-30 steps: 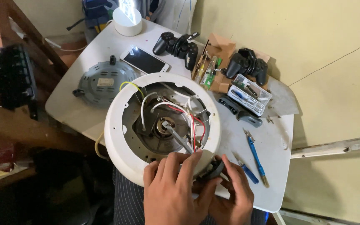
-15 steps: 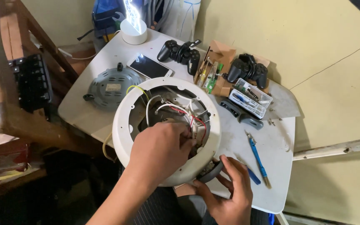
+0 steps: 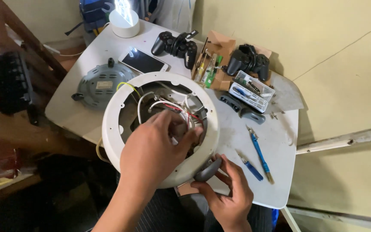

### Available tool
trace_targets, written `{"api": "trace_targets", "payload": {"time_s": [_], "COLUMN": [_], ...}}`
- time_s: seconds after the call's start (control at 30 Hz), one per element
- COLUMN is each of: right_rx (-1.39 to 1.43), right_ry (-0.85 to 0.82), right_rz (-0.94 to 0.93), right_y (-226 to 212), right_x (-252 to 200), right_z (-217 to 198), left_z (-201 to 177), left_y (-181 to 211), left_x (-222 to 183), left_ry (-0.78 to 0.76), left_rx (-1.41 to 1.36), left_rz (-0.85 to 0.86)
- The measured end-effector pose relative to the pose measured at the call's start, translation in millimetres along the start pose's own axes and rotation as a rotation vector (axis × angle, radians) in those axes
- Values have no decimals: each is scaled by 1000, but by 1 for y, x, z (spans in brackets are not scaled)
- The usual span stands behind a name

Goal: Repairing the internal latch or switch mechanism of a rice cooker by manipulating wires and seating a plastic component.

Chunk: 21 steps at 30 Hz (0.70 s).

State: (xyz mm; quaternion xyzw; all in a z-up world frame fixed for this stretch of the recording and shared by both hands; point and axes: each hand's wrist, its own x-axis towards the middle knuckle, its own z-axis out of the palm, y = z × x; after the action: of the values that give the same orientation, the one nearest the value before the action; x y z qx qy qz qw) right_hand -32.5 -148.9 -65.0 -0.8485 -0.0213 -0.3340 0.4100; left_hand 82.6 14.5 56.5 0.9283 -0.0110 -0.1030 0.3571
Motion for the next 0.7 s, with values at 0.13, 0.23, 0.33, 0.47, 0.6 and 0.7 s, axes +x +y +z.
{"api": "trace_targets", "payload": {"time_s": [0.13, 0.23, 0.33, 0.47, 0.6, 0.7], "right_rx": [30, 105, 93, 81, 281, 324], "right_ry": [8, 8, 16, 54, 163, 208], "right_rz": [-18, -88, -84, -85, -98, -99], "right_y": [16, 21, 22, 32, 47, 56], "right_x": [-9, -8, -2, -7, -16, -20], "right_z": [4, 3, 4, 10, 28, 40], "left_z": [17, 29, 41, 50, 59, 59], "left_y": [-18, -21, -23, -20, -15, -14], "left_x": [-26, -44, -52, -52, -49, -48], "left_ry": [604, 442, 482, 524, 585, 515], "left_rx": [119, 166, 248, 309, 367, 344], "left_rz": [733, 783, 770, 651, 591, 547]}}
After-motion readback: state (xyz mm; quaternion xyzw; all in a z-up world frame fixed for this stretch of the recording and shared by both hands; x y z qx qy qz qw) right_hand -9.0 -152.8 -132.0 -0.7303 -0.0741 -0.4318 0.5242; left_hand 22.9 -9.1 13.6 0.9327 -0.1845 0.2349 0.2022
